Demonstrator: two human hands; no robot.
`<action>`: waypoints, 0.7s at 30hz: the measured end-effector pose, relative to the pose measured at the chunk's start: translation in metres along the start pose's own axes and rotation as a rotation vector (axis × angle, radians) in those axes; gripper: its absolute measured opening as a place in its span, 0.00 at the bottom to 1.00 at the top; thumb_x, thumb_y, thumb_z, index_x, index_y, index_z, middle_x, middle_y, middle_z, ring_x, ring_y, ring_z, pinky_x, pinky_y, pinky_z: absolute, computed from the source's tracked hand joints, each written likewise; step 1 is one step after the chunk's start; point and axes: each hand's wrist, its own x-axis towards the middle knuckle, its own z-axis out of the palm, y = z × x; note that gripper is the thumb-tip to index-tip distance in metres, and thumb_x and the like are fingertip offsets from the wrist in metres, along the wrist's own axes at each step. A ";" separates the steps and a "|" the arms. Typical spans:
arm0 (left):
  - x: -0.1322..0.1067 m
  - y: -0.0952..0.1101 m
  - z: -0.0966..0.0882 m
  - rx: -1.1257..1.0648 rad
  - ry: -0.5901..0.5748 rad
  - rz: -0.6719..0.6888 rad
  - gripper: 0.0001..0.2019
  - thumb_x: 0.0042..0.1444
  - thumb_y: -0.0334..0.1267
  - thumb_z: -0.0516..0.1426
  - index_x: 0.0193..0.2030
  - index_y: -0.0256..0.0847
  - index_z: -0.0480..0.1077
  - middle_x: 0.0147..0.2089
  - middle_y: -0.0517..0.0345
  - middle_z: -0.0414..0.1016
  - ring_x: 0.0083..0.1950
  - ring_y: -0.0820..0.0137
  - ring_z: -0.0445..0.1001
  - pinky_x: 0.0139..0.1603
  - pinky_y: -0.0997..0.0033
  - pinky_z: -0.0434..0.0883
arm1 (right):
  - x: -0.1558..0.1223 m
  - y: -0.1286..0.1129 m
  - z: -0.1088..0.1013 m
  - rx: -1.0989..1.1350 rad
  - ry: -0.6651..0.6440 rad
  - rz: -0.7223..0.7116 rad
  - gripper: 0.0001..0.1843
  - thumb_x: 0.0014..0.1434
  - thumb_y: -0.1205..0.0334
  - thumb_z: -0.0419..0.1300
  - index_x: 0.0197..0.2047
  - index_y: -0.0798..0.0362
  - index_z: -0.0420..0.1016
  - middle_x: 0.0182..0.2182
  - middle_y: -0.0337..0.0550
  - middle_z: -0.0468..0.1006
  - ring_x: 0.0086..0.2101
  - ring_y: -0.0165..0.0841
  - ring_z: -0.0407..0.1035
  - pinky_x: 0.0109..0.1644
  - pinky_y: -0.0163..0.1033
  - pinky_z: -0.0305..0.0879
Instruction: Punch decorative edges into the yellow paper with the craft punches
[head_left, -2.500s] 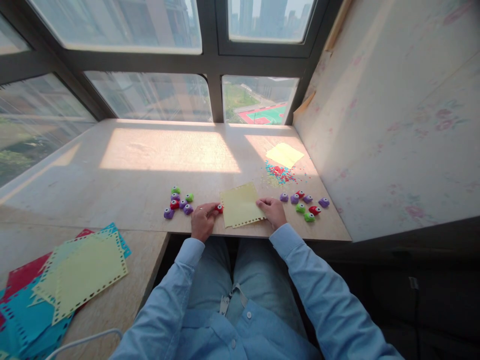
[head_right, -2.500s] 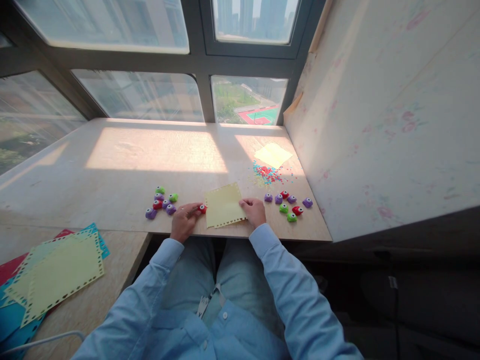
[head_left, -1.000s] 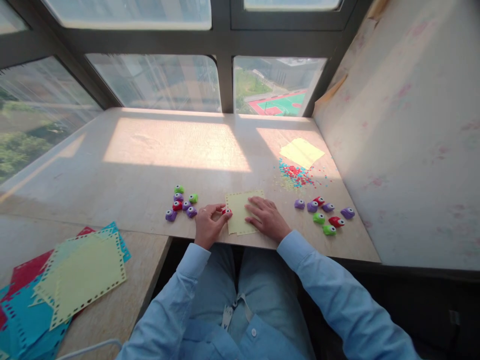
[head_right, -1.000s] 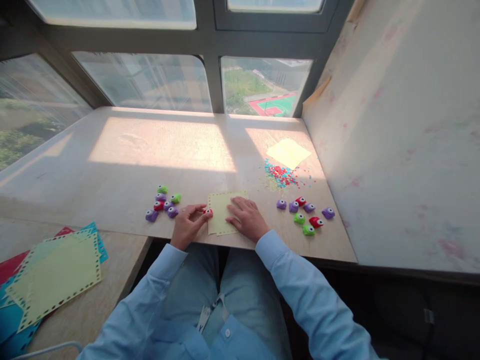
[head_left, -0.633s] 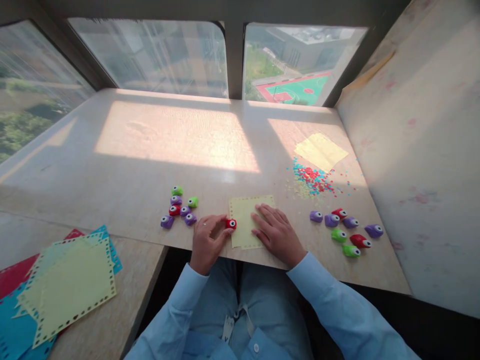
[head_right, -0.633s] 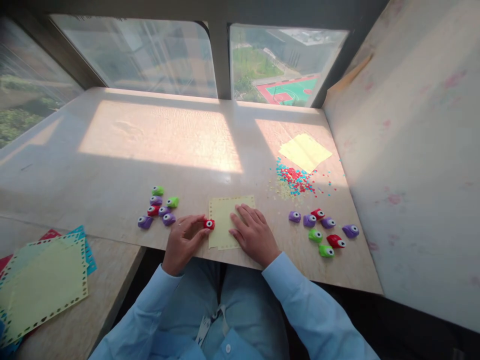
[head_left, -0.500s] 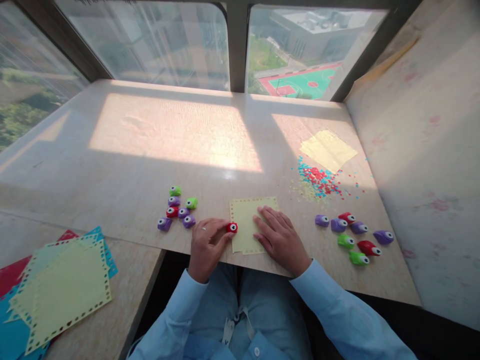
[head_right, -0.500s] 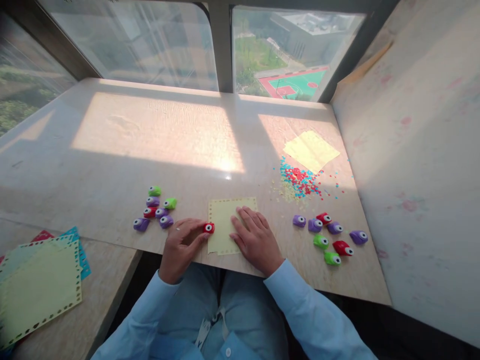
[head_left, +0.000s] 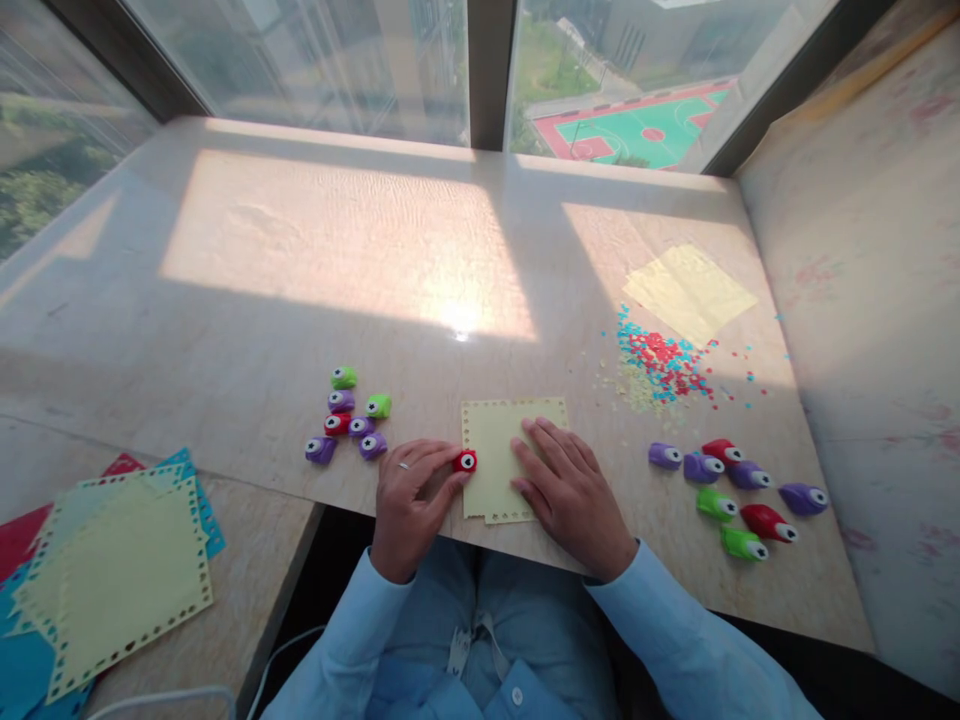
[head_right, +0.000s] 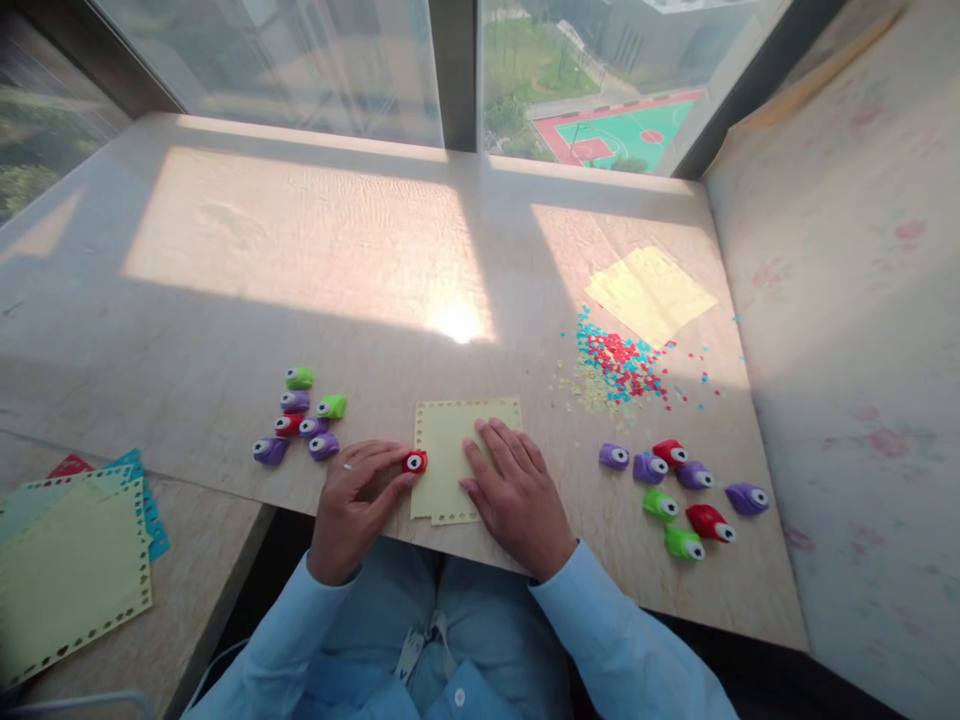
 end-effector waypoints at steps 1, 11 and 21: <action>0.000 0.000 0.000 0.000 -0.003 0.000 0.09 0.58 0.39 0.62 0.46 0.47 0.76 0.45 0.57 0.80 0.50 0.62 0.74 0.54 0.53 0.69 | 0.000 0.000 0.000 0.000 -0.001 0.001 0.20 0.68 0.57 0.53 0.59 0.56 0.70 0.62 0.55 0.68 0.64 0.45 0.58 0.65 0.52 0.57; -0.004 -0.005 -0.001 0.001 0.002 -0.041 0.14 0.56 0.43 0.64 0.49 0.46 0.75 0.47 0.54 0.79 0.52 0.61 0.73 0.56 0.53 0.70 | -0.002 0.001 0.000 0.099 0.025 0.030 0.21 0.68 0.56 0.53 0.61 0.55 0.69 0.63 0.56 0.68 0.64 0.44 0.58 0.64 0.53 0.58; -0.005 -0.001 -0.001 -0.050 0.028 -0.103 0.14 0.59 0.44 0.61 0.50 0.44 0.74 0.49 0.52 0.78 0.53 0.61 0.73 0.56 0.55 0.71 | -0.034 -0.007 -0.040 0.744 0.456 0.504 0.14 0.67 0.60 0.54 0.53 0.44 0.76 0.48 0.48 0.79 0.50 0.45 0.72 0.53 0.56 0.69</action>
